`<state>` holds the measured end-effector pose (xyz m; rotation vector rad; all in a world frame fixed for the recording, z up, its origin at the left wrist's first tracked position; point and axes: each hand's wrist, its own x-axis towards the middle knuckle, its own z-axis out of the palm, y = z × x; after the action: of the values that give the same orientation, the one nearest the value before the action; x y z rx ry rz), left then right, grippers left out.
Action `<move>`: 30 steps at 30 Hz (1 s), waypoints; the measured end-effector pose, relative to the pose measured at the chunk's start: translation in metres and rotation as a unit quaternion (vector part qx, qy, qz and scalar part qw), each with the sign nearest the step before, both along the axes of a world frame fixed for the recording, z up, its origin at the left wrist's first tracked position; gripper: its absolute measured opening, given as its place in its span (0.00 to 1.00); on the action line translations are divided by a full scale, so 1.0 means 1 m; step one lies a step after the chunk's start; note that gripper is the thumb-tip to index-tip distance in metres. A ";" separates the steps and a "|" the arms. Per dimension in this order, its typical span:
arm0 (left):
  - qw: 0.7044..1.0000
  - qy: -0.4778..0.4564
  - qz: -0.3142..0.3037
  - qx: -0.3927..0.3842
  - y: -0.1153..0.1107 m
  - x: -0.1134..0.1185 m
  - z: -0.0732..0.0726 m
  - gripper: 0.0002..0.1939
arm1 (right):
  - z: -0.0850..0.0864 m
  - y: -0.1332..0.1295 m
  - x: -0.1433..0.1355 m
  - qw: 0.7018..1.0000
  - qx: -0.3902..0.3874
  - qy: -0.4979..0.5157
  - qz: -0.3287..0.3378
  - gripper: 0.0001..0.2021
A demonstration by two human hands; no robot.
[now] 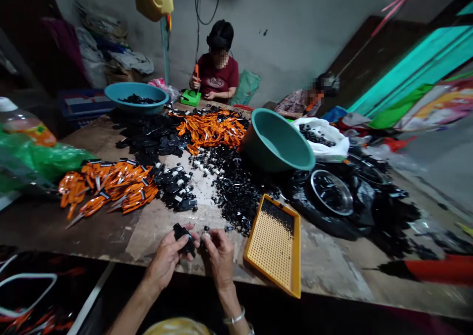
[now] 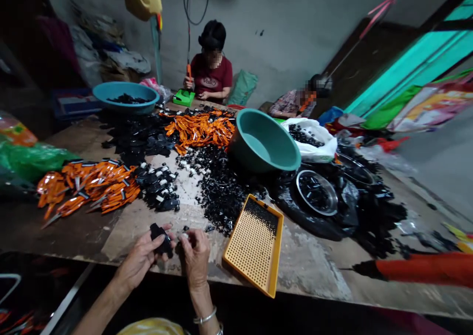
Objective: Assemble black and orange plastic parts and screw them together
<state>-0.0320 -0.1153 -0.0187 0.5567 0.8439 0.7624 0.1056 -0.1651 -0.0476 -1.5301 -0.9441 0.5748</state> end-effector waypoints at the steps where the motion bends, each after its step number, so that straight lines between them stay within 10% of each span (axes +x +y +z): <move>1: 1.000 0.004 0.006 0.011 0.002 0.000 0.000 0.20 | 0.000 -0.002 0.003 0.999 -0.005 -0.034 0.006 0.13; 8: 0.999 -0.012 -0.001 0.041 -0.001 0.005 -0.004 0.24 | 0.007 -0.020 0.025 0.992 -0.040 -0.116 0.038 0.14; 15: 0.990 0.091 -0.010 0.104 -0.012 0.014 -0.007 0.22 | 0.033 -0.010 -0.010 0.993 0.039 -0.091 0.061 0.08; 30: 0.927 0.238 -0.132 0.258 -0.004 0.008 0.002 0.17 | 0.028 0.001 -0.021 0.984 0.083 -0.144 0.061 0.05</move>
<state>-0.0243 -0.1192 -0.0166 1.3402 0.9851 0.6037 0.0845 -0.1637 -0.0193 -1.4342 -1.2822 0.3556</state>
